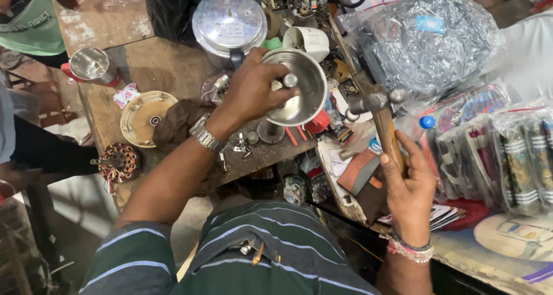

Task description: The person repairs a blender jar by hammering a metal part onto the jar base, cleaning the components with a cloth, and reassembling the blade assembly using a tool. They handle a metal jar, a blade unit, a cloth, and small metal components on a cluttered workshop table.

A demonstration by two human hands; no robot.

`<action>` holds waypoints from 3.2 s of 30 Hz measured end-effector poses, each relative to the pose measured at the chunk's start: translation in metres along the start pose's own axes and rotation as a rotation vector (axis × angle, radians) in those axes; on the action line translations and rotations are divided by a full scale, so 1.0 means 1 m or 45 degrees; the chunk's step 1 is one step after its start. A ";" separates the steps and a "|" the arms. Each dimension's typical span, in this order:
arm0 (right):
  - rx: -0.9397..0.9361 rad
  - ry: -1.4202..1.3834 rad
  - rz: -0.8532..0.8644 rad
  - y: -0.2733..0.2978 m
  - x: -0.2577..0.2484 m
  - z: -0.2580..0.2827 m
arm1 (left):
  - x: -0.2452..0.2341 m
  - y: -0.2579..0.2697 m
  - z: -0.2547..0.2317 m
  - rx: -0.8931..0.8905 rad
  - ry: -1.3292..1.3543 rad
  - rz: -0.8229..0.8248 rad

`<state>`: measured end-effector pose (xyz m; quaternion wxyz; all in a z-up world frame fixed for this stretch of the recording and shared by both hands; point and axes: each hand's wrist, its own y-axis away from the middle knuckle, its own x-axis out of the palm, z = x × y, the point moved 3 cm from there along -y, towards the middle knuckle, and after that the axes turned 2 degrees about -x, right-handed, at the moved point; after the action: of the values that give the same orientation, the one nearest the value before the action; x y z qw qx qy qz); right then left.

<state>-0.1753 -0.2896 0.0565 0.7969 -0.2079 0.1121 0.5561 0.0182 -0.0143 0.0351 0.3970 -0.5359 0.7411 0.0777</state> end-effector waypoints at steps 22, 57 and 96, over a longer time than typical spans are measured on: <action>-0.589 0.483 0.463 -0.049 0.049 0.075 | 0.022 0.009 0.019 -0.091 -0.011 0.105; 0.229 0.312 0.279 -0.040 0.057 -0.116 | -0.069 0.059 -0.040 0.180 0.433 -0.334; -0.534 1.019 0.581 -0.097 0.228 -0.248 | 0.076 0.213 0.012 -0.152 -0.022 -0.251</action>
<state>0.0093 -0.2397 -0.2377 0.4905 -0.5305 0.3374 0.6034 -0.1662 0.0240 -0.0900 0.3766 -0.6280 0.6754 0.0870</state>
